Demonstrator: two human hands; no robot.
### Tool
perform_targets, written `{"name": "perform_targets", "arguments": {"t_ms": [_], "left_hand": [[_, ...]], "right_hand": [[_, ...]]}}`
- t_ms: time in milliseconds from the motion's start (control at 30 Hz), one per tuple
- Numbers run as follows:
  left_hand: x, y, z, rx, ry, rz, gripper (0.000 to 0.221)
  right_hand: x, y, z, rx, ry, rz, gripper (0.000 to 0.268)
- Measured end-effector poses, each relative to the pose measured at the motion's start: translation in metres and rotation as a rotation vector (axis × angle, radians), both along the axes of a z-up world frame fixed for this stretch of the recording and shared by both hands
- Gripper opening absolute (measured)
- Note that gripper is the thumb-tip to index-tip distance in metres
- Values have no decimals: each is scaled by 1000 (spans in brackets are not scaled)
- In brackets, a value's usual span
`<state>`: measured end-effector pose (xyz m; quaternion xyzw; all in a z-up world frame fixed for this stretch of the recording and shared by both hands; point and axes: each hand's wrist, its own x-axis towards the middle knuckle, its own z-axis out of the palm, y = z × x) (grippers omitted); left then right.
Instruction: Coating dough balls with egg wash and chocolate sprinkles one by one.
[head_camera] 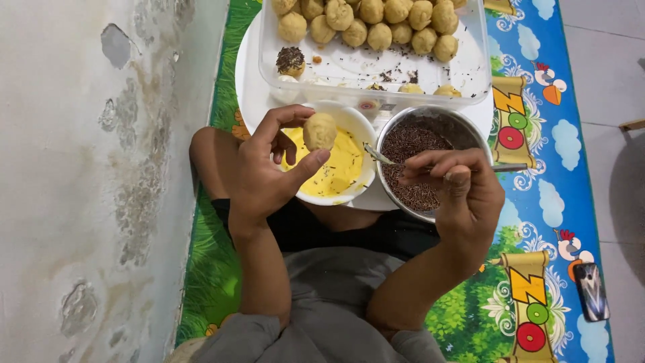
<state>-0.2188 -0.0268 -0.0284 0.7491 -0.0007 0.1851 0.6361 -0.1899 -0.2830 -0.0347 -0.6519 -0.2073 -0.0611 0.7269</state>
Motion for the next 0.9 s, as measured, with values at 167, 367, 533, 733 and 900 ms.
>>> {"name": "perform_targets", "arguments": {"t_ms": [167,367,533,733,900], "left_hand": [[1,0,4,93,-51,81,48],[8,4,-11,128,-155,170,45],[16,5,-22,42,-208,226,48],[18,8,-27,74,-228,213,49],[19,5,-24,49,-236,203,47]], "right_hand": [[3,8,1,-94,-46,48,23],[8,51,12,-421,-212,28,14],[16,71,9,-554,-428,21,15],[16,77,4,-600,-448,44,12],[4,74,23,-627,-386,214,11]]}}
